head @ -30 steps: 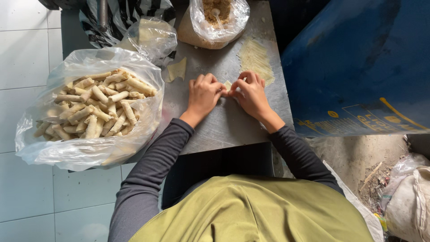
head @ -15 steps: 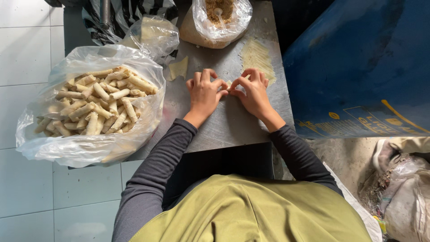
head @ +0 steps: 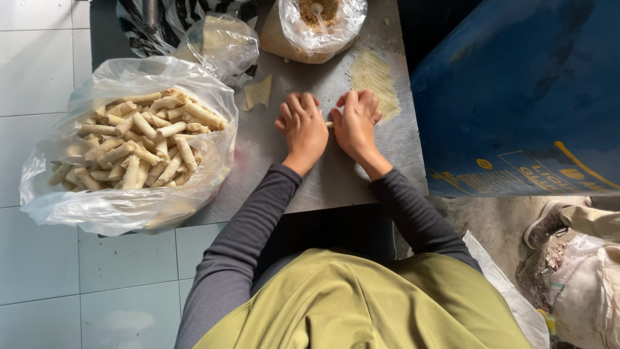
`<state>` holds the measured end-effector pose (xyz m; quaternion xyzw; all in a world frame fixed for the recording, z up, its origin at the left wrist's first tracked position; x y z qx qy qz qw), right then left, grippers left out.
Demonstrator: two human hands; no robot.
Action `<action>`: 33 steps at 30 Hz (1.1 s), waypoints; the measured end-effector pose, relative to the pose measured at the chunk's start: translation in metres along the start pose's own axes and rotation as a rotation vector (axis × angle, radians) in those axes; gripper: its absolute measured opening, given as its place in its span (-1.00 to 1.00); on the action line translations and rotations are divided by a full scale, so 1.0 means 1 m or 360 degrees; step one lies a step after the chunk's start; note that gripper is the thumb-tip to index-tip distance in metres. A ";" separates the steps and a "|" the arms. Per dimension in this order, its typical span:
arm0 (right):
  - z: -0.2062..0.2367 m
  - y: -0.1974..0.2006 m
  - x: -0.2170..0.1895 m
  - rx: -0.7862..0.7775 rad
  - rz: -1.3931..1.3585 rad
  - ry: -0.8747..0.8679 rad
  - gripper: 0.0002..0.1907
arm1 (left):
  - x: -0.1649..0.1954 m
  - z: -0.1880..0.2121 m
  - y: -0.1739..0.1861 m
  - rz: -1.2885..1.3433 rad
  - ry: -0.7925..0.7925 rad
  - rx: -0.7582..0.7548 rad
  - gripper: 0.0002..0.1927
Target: The person takes triangular dough wrappers, adds brown filling scooped from a plastic bag, and rolls each wrapper into a cylinder, placing finished rolls into a large plastic bag. They also peel thin sheets from a block of dough and stack the sheets on the metal table.
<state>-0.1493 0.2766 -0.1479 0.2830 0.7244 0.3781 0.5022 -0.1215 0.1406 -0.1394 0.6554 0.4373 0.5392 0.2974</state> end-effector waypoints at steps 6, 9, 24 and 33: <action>-0.017 0.029 0.036 0.0197 -0.0218 -0.0036 -0.81 | 0.004 -0.017 0.006 0.0085 -0.0331 -0.0134 -0.80; -0.006 0.057 0.059 0.0267 -0.0364 -0.0010 -0.78 | 0.023 -0.011 0.025 0.0105 -0.0490 -0.0205 -0.73; 0.017 0.085 0.067 0.0049 -0.0194 0.0030 -0.81 | 0.004 0.101 0.311 -0.0877 0.0444 0.0737 -0.73; 0.013 0.095 0.059 -0.0183 -0.0260 0.0144 -0.73 | 0.086 0.008 0.054 0.0068 -0.0761 -0.0129 -0.78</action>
Point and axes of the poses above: each hand's wrist, its own z-axis away from the middle knuckle, its own y-axis out of the back of the hand, x = y × z, the point moved 9 cm from there along -z, towards the middle knuckle, and after that the axes turned 15 degrees about -x, right-handed, at the moved point
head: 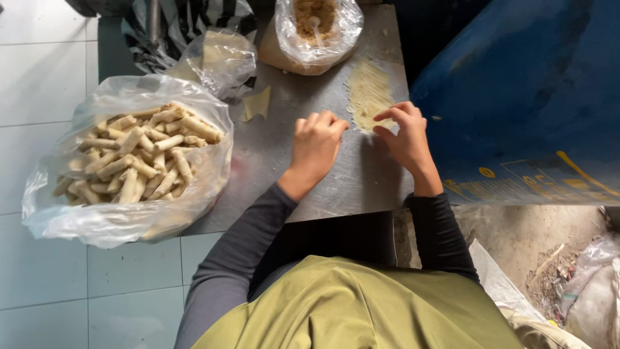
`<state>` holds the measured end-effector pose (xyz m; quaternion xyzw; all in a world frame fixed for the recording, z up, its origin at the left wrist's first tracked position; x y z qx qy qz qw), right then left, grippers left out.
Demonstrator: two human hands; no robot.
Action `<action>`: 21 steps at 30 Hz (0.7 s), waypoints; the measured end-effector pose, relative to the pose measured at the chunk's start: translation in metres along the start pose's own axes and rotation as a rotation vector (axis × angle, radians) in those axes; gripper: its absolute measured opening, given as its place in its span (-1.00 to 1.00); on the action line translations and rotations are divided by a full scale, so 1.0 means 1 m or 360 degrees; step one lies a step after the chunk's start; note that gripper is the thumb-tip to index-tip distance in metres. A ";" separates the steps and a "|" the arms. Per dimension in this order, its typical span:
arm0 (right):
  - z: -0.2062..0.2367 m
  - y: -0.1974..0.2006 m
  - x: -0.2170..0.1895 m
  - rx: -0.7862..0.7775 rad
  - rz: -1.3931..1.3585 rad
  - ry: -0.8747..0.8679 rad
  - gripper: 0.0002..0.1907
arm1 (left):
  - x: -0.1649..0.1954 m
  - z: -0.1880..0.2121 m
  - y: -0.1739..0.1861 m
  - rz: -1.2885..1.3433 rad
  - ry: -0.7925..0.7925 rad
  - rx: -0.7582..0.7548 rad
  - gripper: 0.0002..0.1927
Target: The person takes triangular dough wrappers, adds brown filling scooped from a plastic bag, and rolls each wrapper into a cylinder, placing finished rolls into a large plastic bag. They also peel thin sheets from a block of dough and stack the sheets on the metal table.
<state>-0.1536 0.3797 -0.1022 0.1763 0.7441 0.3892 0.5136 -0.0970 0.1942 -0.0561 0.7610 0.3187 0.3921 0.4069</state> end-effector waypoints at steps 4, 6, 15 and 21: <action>0.002 -0.009 -0.010 -0.0070 0.0098 0.0191 -0.69 | -0.014 -0.033 -0.076 -0.0069 0.0031 -0.0095 -0.86; 0.000 -0.020 0.002 -0.0126 -0.0070 0.0075 -0.77 | -0.019 -0.044 -0.096 -0.0217 0.0095 -0.0146 -0.92; -0.020 -0.011 0.064 0.0177 -0.0942 -0.0082 -0.92 | -0.026 -0.049 -0.105 0.0044 0.0115 -0.0114 -0.88; -0.040 0.038 0.036 0.0322 -0.0771 -0.0018 -0.93 | -0.027 -0.040 -0.105 0.0007 0.0071 -0.0199 -0.85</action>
Point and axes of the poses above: each hand's wrist, its own z-axis away from the middle knuckle, its own y-axis out of the back of the hand, x = y × z, the point moved 9 cm from there along -z, towards the middle knuckle, and after that the axes turned 15 degrees about -x, right-handed, at the moved point
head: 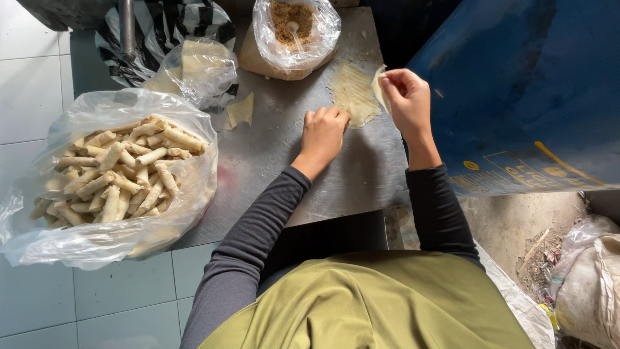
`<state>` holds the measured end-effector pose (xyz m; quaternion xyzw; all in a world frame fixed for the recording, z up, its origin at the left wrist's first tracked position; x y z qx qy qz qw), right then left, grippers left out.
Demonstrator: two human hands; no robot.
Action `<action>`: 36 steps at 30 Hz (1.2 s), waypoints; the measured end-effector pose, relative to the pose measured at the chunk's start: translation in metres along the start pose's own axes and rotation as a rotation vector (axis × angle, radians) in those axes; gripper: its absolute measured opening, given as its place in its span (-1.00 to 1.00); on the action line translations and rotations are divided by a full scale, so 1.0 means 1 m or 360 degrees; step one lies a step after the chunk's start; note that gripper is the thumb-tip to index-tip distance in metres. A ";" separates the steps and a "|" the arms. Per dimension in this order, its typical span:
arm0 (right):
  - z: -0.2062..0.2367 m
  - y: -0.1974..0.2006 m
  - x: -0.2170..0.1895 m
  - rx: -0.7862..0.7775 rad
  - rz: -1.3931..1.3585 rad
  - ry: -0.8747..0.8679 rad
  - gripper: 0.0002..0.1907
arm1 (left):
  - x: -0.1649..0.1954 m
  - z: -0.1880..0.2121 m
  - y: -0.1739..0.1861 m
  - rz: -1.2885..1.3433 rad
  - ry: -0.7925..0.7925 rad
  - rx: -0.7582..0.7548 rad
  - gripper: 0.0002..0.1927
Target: The person takes triangular dough wrappers, adds brown filling scooped from a plastic bag, and rolls each wrapper into a cylinder, placing finished rolls into a large plastic bag. They also peel thin sheets from a block of dough and stack the sheets on the metal table.
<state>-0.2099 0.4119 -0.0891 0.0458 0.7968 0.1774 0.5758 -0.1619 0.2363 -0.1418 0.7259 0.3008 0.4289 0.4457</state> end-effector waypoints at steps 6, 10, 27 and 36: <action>0.021 -0.092 -0.081 -0.0282 0.0750 0.0558 -0.87 | -0.096 0.036 -0.007 0.1867 0.0833 0.0002 -0.73; 0.025 -0.138 -0.078 -0.0563 0.0462 0.0389 -0.82 | -0.119 0.066 0.016 0.1797 0.0784 -0.0034 -0.71; -0.113 -0.161 -0.115 -0.0387 0.0704 0.0483 -0.62 | -0.121 0.082 0.066 0.1302 0.0514 0.0019 -0.74; -0.145 -0.160 -0.124 -0.0165 0.0926 0.0823 -0.97 | -0.126 0.079 0.059 0.1260 0.0547 -0.0040 -0.72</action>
Point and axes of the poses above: each hand's wrist, its own z-axis away from the middle knuckle, its own y-axis out of the back of the hand, x = y × z, the point moved 9 cm from there along -z, towards the middle knuckle, and after that the axes turned 15 degrees about -x, right-handed, at the moved point
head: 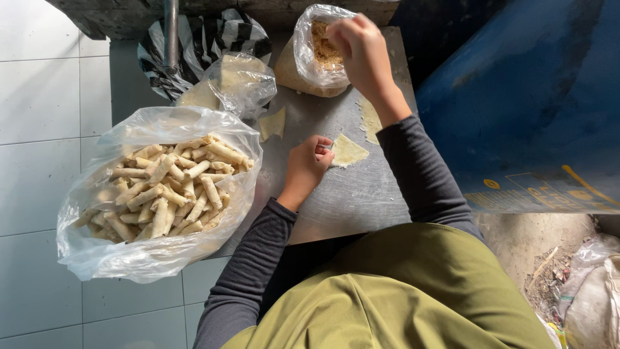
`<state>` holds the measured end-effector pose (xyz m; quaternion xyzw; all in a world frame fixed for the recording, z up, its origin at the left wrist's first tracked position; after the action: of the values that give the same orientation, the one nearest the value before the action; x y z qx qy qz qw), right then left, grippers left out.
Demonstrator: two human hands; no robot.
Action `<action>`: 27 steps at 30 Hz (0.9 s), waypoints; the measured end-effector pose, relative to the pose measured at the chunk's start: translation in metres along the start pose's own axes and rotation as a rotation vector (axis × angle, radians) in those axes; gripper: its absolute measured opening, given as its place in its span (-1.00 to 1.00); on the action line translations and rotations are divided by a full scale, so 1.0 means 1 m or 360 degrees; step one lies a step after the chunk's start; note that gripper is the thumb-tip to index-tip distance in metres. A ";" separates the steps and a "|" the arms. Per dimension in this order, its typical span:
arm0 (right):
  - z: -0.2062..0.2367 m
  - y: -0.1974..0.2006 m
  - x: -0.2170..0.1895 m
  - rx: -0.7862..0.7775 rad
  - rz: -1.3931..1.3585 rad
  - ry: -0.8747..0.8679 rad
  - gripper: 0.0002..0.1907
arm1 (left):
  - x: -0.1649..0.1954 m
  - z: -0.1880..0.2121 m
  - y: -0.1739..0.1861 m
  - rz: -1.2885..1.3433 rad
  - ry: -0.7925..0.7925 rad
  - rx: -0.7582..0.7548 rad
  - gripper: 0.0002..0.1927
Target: The person takes triangular dough wrappers, adds brown filling scooped from a plastic bag, and rolls each wrapper into a cylinder, placing finished rolls into a large plastic bag. They also peel thin sheets from a block of dough and stack the sheets on the metal table.
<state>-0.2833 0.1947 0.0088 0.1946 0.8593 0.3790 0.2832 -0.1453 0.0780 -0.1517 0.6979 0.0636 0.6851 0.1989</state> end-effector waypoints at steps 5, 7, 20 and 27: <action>-0.019 0.001 -0.006 0.0204 0.0161 0.0238 -0.94 | 0.004 0.002 0.002 0.0056 -0.0026 0.0029 -0.74; -0.022 -0.004 -0.008 0.0105 0.0120 0.0254 -0.91 | 0.007 0.005 0.003 0.0063 -0.0026 0.0034 -0.75; 0.027 -0.012 0.072 0.0403 -0.0751 -0.0322 -0.81 | 0.027 0.009 0.007 -0.0131 -0.0124 0.0112 -0.71; 0.049 -0.030 0.126 0.0593 -0.1438 -0.0615 -0.77 | 0.028 0.010 0.004 -0.0302 0.0032 0.0056 -0.61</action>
<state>-0.3516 0.2713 -0.0836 -0.0820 0.8424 0.0170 0.5324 -0.1349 0.0827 -0.1243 0.6853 0.1434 0.6688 0.2500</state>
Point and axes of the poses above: each hand's wrist, its own z-axis away from the middle knuckle, its own y-axis out of the back of the hand, x = y × z, the point moved 9 cm from there along -z, towards the middle knuckle, and after that the axes turned 15 degrees about -x, right-handed, at the moved point
